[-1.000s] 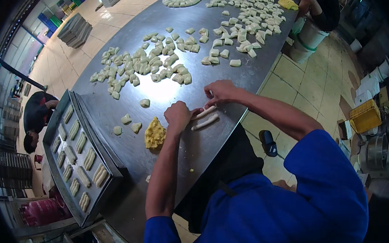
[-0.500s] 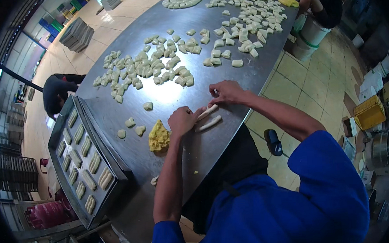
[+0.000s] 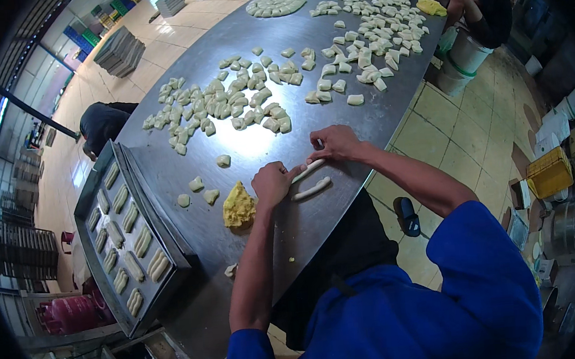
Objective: The person prepares pastries by filling pieces of dough with yellow paste, rolling them into elongated dough sticks by hand, and placing the rolled dough sticks onto a metal tray.
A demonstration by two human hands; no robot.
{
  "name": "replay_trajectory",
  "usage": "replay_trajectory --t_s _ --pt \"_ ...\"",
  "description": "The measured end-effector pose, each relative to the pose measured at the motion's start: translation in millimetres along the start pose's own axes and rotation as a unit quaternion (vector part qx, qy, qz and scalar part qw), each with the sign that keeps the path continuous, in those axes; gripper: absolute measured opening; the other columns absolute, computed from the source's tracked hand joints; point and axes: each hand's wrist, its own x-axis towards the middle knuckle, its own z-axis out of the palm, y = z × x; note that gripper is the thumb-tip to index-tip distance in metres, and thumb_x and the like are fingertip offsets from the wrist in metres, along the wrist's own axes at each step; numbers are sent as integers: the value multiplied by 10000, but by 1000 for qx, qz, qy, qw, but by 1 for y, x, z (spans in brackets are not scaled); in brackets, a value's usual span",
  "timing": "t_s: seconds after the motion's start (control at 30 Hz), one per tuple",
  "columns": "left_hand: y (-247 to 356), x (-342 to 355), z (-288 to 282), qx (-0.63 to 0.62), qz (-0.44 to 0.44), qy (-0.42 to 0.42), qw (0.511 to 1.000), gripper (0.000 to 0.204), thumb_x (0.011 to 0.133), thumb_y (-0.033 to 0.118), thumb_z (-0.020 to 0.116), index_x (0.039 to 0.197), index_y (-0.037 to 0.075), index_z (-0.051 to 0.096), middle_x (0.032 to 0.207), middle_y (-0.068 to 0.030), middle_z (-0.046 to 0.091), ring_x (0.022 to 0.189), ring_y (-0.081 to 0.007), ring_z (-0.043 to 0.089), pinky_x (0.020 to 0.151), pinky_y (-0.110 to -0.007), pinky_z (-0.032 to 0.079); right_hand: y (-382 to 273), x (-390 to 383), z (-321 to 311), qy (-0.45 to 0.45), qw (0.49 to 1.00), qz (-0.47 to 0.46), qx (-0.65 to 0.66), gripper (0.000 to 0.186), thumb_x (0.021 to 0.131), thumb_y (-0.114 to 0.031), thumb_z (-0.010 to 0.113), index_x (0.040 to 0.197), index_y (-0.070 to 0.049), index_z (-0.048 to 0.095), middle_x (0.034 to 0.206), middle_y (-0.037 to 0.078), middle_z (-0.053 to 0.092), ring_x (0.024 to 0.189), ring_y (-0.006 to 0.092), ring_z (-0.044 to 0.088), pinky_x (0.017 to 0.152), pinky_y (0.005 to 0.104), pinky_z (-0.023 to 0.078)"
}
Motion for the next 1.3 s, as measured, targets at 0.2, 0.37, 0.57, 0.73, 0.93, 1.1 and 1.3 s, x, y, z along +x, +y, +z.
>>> replay_trajectory --t_s 0.2,0.37,0.57,0.73,0.93,1.1,1.3 --pt "-1 6 -2 45 -2 46 998 669 738 730 757 772 62 728 728 -138 715 696 -318 705 672 -452 525 -3 6 -5 -41 999 15 9 648 713 -787 716 849 -154 692 771 92 703 795 305 698 692 457 511" --pt "-3 2 -9 1 -6 -4 1000 686 737 747 744 807 65 737 767 -136 728 729 -318 717 680 -452 524 -4 11 -7 -83 996 11 -17 664 738 -787 694 865 -135 686 788 101 707 793 316 699 690 466 513" --pt "0 8 -7 63 -24 22 998 705 720 766 742 807 66 738 757 -134 730 727 -318 722 685 -448 530 -1 12 -4 -58 998 -12 -21 673 726 -782 713 841 -119 696 800 104 711 782 309 700 700 462 522" --pt "-10 3 -8 29 -6 18 999 694 739 743 743 809 52 746 762 -134 733 721 -302 721 674 -436 533 1 16 -16 -82 996 2 32 589 766 -657 781 725 -81 665 684 84 658 635 274 632 607 421 471" --pt "-18 -6 -18 -87 -39 3 995 634 786 658 765 800 23 757 736 -133 731 682 -262 713 649 -405 536 -4 -4 -22 -67 976 96 183 609 750 -680 779 711 -75 732 661 101 675 655 277 663 639 421 502" --pt "-9 -46 -26 -12 6 -49 999 651 763 677 772 763 27 740 696 -144 707 653 -306 697 634 -431 526 -29 -35 -21 -158 985 68 20 571 745 -670 791 678 -108 720 634 72 657 623 238 653 603 381 480" --pt "-9 -55 -11 32 -16 9 999 680 750 678 784 796 0 757 694 -154 704 653 -323 688 652 -430 531 -30 -51 -8 -56 994 89 -1 601 756 -720 736 773 -120 768 703 82 692 698 308 682 651 421 516"
